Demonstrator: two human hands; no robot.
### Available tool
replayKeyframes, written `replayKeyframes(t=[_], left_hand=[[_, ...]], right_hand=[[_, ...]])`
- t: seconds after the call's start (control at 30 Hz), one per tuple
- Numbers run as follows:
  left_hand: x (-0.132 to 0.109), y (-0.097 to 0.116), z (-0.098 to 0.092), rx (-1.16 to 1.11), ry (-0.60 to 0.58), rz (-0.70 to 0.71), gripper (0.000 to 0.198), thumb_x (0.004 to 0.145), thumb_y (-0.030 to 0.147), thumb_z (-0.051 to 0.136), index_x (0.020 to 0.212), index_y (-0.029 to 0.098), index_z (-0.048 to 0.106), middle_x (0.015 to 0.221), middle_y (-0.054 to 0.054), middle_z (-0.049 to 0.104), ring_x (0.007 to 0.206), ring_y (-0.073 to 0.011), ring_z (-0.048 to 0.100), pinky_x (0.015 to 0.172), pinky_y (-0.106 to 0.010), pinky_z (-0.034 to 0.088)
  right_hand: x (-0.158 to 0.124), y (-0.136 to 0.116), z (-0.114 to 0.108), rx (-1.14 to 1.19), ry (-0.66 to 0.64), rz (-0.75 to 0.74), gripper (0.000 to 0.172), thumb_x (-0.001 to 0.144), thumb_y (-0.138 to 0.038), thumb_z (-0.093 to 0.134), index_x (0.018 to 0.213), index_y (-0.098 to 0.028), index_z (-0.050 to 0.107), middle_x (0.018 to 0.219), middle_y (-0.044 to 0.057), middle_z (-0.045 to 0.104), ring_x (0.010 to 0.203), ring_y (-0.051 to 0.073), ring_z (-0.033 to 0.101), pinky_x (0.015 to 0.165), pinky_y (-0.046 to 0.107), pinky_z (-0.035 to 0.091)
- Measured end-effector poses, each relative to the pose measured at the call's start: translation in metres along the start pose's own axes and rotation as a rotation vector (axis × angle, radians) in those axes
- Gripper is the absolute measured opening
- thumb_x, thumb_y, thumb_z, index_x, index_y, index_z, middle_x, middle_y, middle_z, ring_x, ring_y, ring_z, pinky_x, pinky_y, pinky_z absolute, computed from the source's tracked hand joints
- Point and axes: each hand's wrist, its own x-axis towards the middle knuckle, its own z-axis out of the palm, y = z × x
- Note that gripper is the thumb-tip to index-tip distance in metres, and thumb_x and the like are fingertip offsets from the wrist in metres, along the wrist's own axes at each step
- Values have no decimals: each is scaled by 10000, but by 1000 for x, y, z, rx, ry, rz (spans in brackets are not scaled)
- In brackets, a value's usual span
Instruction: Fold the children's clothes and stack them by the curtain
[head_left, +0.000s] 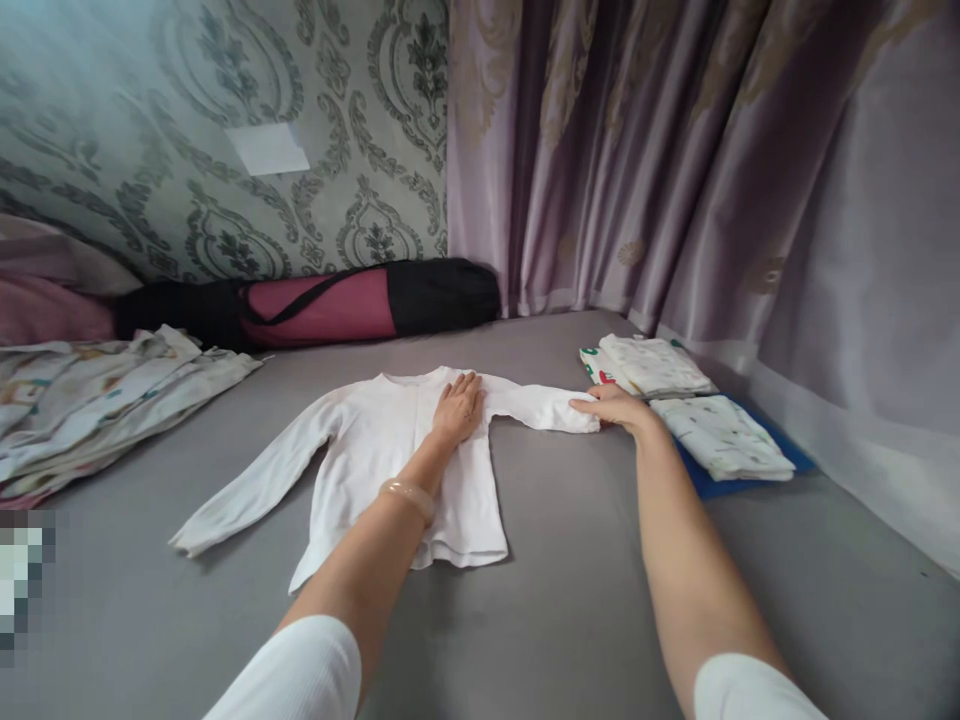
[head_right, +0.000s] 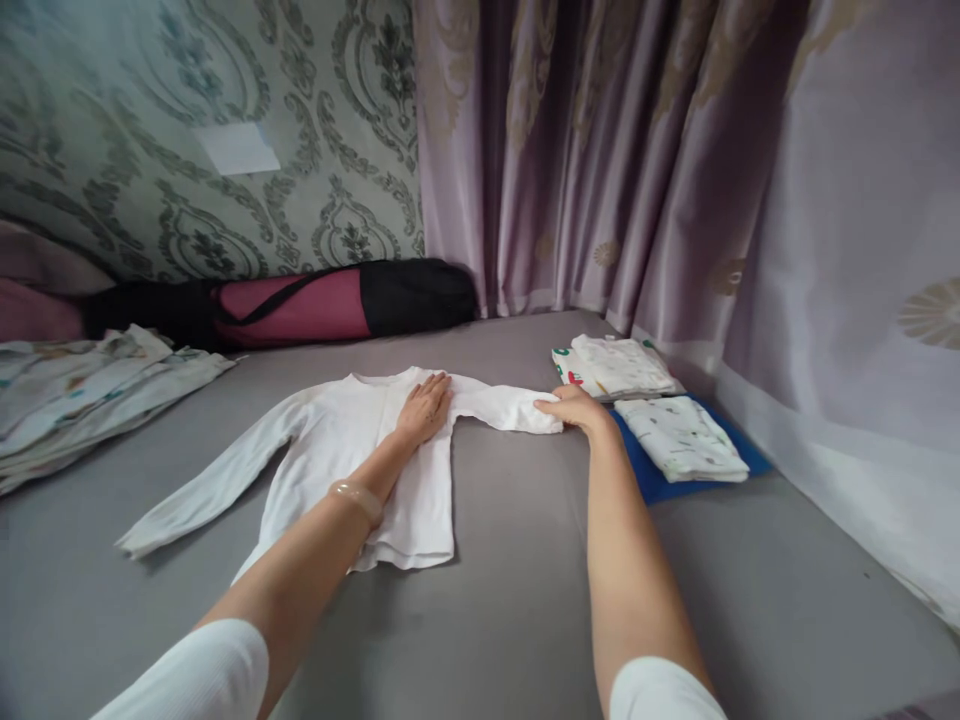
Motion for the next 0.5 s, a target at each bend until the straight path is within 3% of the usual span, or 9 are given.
replayKeyframes(t=[0.1, 0.17, 0.27, 0.5], left_hand=[[0, 1, 0, 37, -28, 0, 514, 1001, 359, 243, 1455, 155, 371, 1550, -114, 332, 1449, -271, 249, 1178, -487, 197], [1, 3, 0, 62, -52, -5, 543, 999, 397, 233, 1470, 155, 354, 1557, -119, 315, 1454, -292, 230, 1174, -515, 182], [1, 5, 0, 90, -73, -27, 603, 989, 479, 213, 1485, 160, 339, 1566, -127, 289, 1457, -323, 208, 1167, -548, 167], [4, 7, 3, 146, -83, -98, 699, 963, 576, 144, 1515, 169, 279, 1577, -94, 270, 1465, -291, 195, 1181, -510, 154]], right_hand=[[3, -4, 4, 59, 136, -40, 218, 795, -349, 653, 692, -174, 573, 557, -34, 542, 505, 102, 501, 444, 190, 336], [4, -6, 4, 157, 168, -37, 163, 822, -319, 620, 857, -160, 616, 651, -11, 610, 544, 110, 549, 457, 184, 380], [-1, -7, -3, 260, 168, -35, 270, 851, -272, 594, 1097, -162, 592, 746, 11, 655, 534, 111, 572, 452, 187, 415], [-11, -2, -12, 174, 165, 135, 309, 897, -212, 550, 1183, -107, 603, 625, -9, 621, 450, 102, 545, 453, 194, 427]])
